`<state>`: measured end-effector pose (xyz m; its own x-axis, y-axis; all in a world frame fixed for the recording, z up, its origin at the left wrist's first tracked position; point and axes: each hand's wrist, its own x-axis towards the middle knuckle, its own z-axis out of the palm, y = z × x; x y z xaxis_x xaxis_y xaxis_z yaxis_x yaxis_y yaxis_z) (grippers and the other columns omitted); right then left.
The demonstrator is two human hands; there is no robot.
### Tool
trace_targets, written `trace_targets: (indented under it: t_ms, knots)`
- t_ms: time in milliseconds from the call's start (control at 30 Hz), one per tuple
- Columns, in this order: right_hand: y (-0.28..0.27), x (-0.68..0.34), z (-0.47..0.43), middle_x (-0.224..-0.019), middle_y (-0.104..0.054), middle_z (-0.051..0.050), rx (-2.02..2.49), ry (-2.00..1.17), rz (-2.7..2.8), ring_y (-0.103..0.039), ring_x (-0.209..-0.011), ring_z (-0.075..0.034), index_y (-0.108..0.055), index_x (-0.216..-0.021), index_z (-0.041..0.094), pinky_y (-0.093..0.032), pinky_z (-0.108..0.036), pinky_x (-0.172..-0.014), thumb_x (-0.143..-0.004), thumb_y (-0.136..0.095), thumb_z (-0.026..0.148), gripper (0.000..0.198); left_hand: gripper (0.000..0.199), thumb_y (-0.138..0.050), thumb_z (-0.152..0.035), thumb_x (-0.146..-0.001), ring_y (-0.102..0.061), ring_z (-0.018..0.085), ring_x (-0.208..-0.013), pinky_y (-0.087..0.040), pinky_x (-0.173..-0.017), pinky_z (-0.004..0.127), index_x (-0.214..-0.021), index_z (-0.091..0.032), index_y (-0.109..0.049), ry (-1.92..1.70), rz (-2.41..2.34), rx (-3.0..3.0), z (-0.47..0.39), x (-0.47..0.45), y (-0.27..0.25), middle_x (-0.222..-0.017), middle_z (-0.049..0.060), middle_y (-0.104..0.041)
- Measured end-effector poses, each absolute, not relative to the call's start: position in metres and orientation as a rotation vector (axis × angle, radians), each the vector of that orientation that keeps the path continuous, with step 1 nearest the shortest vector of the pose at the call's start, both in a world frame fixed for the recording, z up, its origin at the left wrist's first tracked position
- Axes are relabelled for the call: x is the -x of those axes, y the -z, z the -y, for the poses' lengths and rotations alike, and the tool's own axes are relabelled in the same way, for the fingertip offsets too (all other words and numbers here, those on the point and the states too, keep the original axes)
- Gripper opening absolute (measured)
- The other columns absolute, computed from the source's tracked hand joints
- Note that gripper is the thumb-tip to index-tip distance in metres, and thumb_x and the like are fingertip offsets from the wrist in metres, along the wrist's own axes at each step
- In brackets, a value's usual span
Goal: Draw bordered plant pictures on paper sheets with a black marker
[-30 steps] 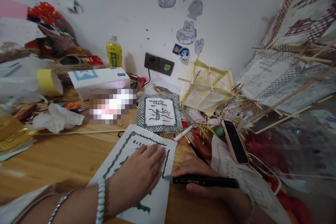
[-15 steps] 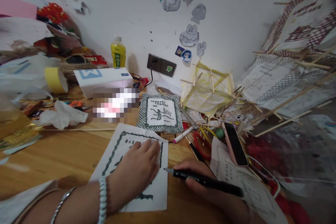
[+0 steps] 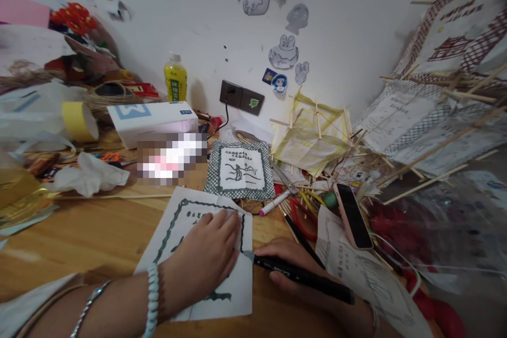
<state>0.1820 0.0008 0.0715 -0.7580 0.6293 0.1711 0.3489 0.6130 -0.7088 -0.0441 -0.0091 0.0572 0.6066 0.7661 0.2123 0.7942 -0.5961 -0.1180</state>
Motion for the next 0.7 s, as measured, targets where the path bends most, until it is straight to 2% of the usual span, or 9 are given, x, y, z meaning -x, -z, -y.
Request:
trace_targets:
  t_ms: [367,700]
  knots:
    - [-0.0669,-0.1817,-0.003,-0.097,-0.07,-0.01,0.697,-0.904,2.44,-0.062,-0.094,-0.022,-0.063,-0.111,0.018,-0.047,-0.035,-0.085,-0.093,-0.037,0.05,0.045,0.031,-0.043,-0.025,-0.09,-0.051,0.033,-0.102,-0.047,-0.077,0.045,-0.107,-0.007,-0.063,0.163,1.295,2.633,0.0102,0.0444,-0.0578,-0.118,0.019,-0.058]
    - [-0.0669,-0.1836,-0.0032,-0.097,-0.069,-0.01,0.695,-0.937,2.45,-0.061,-0.094,-0.022,-0.063,-0.112,0.018,-0.045,-0.035,-0.086,-0.093,-0.038,0.048,0.043,0.032,-0.042,-0.024,-0.09,-0.051,0.033,-0.102,-0.047,-0.078,0.045,-0.108,-0.006,-0.063,0.152,1.288,2.623,0.0102,0.0439,-0.0564,-0.118,0.019,-0.058]
